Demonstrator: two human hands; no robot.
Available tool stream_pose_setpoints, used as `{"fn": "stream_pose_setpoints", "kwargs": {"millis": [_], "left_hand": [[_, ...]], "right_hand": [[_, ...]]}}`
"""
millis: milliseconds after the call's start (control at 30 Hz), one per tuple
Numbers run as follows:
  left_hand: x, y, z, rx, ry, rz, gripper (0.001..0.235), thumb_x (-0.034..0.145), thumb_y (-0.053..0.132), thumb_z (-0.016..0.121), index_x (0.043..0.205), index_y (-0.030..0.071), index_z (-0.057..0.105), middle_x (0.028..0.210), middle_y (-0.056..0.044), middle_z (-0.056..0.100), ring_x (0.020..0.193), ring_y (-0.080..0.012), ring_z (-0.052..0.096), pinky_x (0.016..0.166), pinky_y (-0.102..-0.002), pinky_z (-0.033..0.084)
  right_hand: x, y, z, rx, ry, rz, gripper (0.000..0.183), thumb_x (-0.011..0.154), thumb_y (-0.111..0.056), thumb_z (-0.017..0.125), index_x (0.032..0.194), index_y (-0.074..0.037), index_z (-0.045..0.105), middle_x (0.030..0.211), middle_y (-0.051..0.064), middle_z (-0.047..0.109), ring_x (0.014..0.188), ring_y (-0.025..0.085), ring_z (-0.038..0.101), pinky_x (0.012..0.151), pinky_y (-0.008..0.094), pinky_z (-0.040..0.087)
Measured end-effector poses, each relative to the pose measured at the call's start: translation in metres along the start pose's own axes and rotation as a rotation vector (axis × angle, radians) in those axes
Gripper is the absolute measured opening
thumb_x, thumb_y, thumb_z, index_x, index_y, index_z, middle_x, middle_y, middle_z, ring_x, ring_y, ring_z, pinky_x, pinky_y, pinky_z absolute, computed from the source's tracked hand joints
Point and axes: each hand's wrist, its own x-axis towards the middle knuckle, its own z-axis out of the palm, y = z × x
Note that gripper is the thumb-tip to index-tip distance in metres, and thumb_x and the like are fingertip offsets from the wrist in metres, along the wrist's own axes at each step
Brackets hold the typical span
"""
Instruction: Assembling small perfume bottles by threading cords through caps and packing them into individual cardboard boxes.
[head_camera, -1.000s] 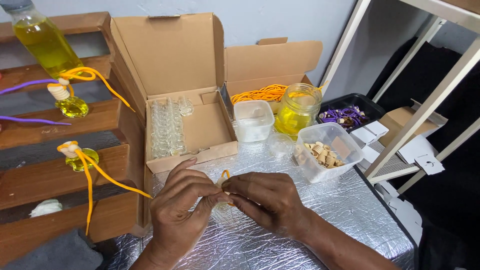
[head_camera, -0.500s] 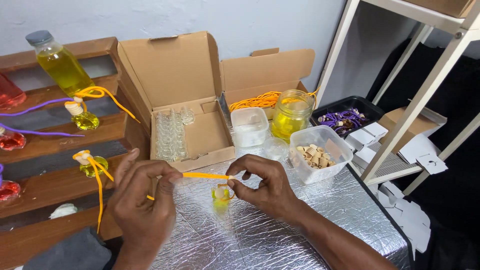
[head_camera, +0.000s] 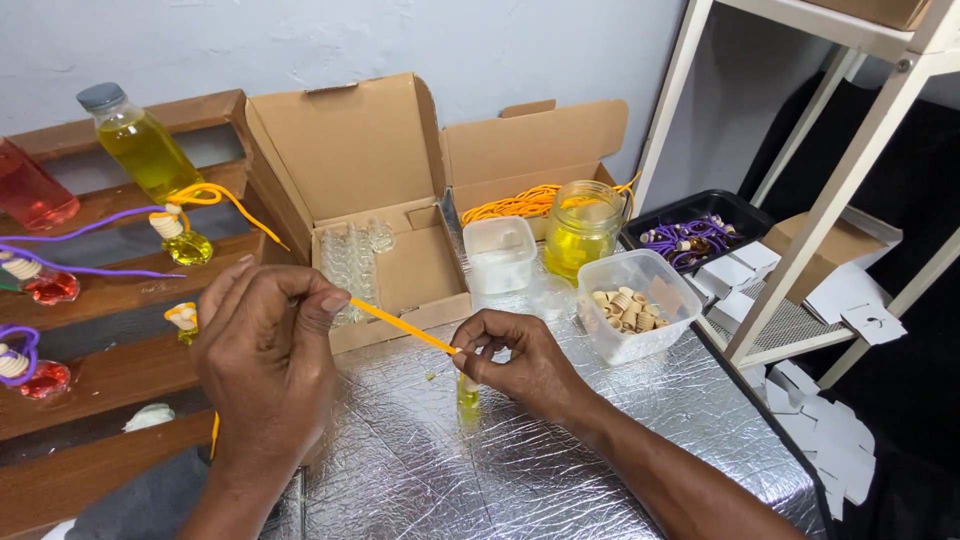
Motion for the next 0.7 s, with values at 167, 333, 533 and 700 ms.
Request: {"fn": "stream_pose_setpoints", "kwargs": {"millis": [167,333,533,700], "left_hand": [[0.013,-0.005,-0.005,0.0,0.058,0.023,0.017,0.103,0.007,0.072,0.09,0.002,0.064,0.084,-0.008,0.063,0.089,-0.0312,0.061,0.105,-0.048,0.047],[0.019,-0.016,-0.016,0.068,0.113,-0.027,0.018,0.112,0.009,0.073,0.098,0.0,0.069,0.093,-0.012,0.069,0.089,-0.0287,0.064,0.091,-0.042,0.044],[0.028,-0.028,-0.021,0.165,0.123,0.106,0.016,0.113,0.0,0.078,0.1,-0.002,0.07,0.099,-0.014,0.072,0.095,-0.0353,0.065,0.098,-0.048,0.045],[0.027,-0.021,0.016,-0.26,0.136,-0.2,0.009,0.111,0.005,0.065,0.108,-0.003,0.065,0.098,-0.016,0.068,0.081,-0.0227,0.062,0.075,-0.034,0.051]], "right_hand": [[0.002,0.006,-0.003,-0.009,0.005,0.059,0.007,0.086,-0.014,0.078,0.092,-0.011,0.078,0.076,0.001,0.075,0.071,0.011,0.066,0.076,0.032,0.056],[0.003,0.004,-0.006,0.189,-0.089,0.088,0.011,0.085,-0.006,0.071,0.095,-0.006,0.073,0.09,0.009,0.081,0.085,0.018,0.08,0.076,0.031,0.065],[0.002,0.003,-0.004,0.196,-0.112,0.109,0.01,0.09,-0.003,0.072,0.099,-0.005,0.072,0.096,0.018,0.082,0.094,0.027,0.084,0.076,0.034,0.069],[0.0,0.006,-0.004,0.206,-0.114,0.083,0.01,0.092,-0.005,0.071,0.1,-0.008,0.068,0.093,0.016,0.081,0.093,0.028,0.084,0.077,0.037,0.068]]}}
